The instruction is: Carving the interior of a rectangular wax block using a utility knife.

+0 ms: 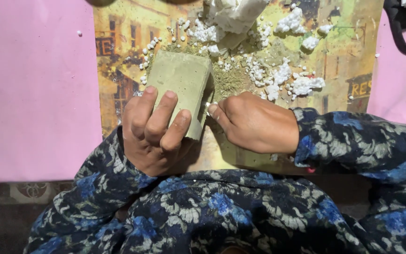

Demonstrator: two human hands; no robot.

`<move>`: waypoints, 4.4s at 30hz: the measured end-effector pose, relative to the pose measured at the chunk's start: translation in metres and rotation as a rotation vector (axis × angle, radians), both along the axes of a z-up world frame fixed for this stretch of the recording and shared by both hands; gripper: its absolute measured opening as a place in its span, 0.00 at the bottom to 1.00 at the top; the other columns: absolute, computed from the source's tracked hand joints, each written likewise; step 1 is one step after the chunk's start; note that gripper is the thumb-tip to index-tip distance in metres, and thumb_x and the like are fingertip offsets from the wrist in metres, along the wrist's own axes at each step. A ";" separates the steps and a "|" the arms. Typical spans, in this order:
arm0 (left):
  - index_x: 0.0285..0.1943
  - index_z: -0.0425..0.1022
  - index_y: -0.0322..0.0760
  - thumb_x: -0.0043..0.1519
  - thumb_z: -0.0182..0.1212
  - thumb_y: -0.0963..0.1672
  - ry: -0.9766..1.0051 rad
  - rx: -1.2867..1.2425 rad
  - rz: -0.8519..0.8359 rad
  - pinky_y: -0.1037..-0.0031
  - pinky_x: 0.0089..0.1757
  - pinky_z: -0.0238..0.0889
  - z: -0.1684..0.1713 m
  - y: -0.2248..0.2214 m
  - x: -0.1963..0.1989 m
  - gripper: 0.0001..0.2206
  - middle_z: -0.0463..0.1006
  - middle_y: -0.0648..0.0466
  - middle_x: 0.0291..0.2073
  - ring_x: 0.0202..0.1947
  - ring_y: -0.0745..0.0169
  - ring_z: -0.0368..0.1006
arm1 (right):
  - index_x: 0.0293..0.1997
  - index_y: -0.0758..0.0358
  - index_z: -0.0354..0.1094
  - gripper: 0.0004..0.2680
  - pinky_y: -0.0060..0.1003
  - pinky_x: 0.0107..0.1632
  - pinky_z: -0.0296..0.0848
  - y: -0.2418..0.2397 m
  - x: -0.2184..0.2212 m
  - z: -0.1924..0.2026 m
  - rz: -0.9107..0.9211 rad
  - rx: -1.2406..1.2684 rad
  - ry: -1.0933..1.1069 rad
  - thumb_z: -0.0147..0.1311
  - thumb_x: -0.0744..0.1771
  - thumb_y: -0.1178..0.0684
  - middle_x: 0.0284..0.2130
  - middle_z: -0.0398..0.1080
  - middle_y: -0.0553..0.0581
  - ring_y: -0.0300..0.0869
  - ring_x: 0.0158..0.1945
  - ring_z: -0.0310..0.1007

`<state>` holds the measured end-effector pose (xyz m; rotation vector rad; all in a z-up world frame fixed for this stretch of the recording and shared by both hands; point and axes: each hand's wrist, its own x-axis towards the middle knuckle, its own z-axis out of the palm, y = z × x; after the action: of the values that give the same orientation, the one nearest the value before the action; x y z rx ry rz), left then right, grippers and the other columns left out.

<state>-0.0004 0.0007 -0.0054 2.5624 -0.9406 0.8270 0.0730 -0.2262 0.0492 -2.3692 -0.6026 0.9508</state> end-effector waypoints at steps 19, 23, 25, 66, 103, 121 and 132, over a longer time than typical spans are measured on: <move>0.71 0.57 0.41 0.68 0.71 0.45 0.025 -0.038 0.041 0.48 0.60 0.65 0.000 0.001 0.001 0.28 0.63 0.44 0.68 0.68 0.37 0.60 | 0.20 0.70 0.66 0.22 0.57 0.29 0.66 -0.001 0.001 -0.005 -0.032 0.024 -0.115 0.40 0.72 0.46 0.12 0.63 0.71 0.63 0.18 0.65; 0.71 0.57 0.41 0.67 0.70 0.46 0.027 -0.022 0.038 0.46 0.58 0.65 0.001 0.000 0.001 0.29 0.62 0.44 0.68 0.69 0.37 0.60 | 0.20 0.71 0.66 0.21 0.57 0.30 0.68 0.000 -0.008 -0.005 -0.010 0.083 -0.139 0.41 0.72 0.46 0.14 0.64 0.71 0.65 0.19 0.67; 0.72 0.57 0.41 0.67 0.70 0.46 0.027 -0.022 0.042 0.46 0.58 0.65 0.002 0.000 0.001 0.29 0.62 0.44 0.68 0.69 0.37 0.59 | 0.21 0.71 0.66 0.20 0.57 0.30 0.68 0.000 -0.011 -0.003 -0.009 0.106 -0.159 0.41 0.71 0.47 0.14 0.65 0.71 0.65 0.19 0.67; 0.71 0.57 0.41 0.64 0.69 0.43 0.040 -0.045 0.017 0.45 0.58 0.66 0.002 0.002 0.004 0.29 0.61 0.44 0.68 0.70 0.39 0.58 | 0.22 0.71 0.68 0.21 0.58 0.31 0.69 -0.004 -0.004 0.016 0.040 -0.013 -0.011 0.39 0.71 0.45 0.15 0.66 0.72 0.66 0.19 0.68; 0.70 0.58 0.41 0.66 0.67 0.39 -0.020 0.017 -0.025 0.46 0.58 0.65 -0.007 0.005 0.010 0.26 0.61 0.46 0.69 0.71 0.40 0.57 | 0.19 0.71 0.67 0.22 0.57 0.28 0.69 -0.005 -0.005 -0.013 0.104 0.111 -0.279 0.40 0.72 0.47 0.13 0.65 0.71 0.64 0.17 0.67; 0.70 0.56 0.27 0.52 0.78 0.51 0.502 -0.314 -0.146 0.59 0.59 0.67 0.069 0.024 0.041 0.43 0.66 0.39 0.58 0.61 0.45 0.67 | 0.29 0.66 0.65 0.17 0.53 0.26 0.62 -0.052 0.032 0.047 0.070 0.205 -0.422 0.40 0.73 0.45 0.12 0.60 0.64 0.57 0.15 0.60; 0.63 0.66 0.22 0.47 0.70 0.59 0.592 0.212 -0.405 0.65 0.40 0.74 0.125 0.027 0.106 0.43 0.74 0.38 0.47 0.41 0.47 0.76 | 0.31 0.66 0.67 0.16 0.58 0.33 0.67 -0.051 0.033 0.049 0.108 0.023 -0.416 0.39 0.72 0.45 0.15 0.65 0.68 0.63 0.21 0.67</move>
<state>0.1054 0.0279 0.1200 2.4151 -1.3119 -0.1459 0.1057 -0.2773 0.0984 -2.5502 -0.8985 0.4861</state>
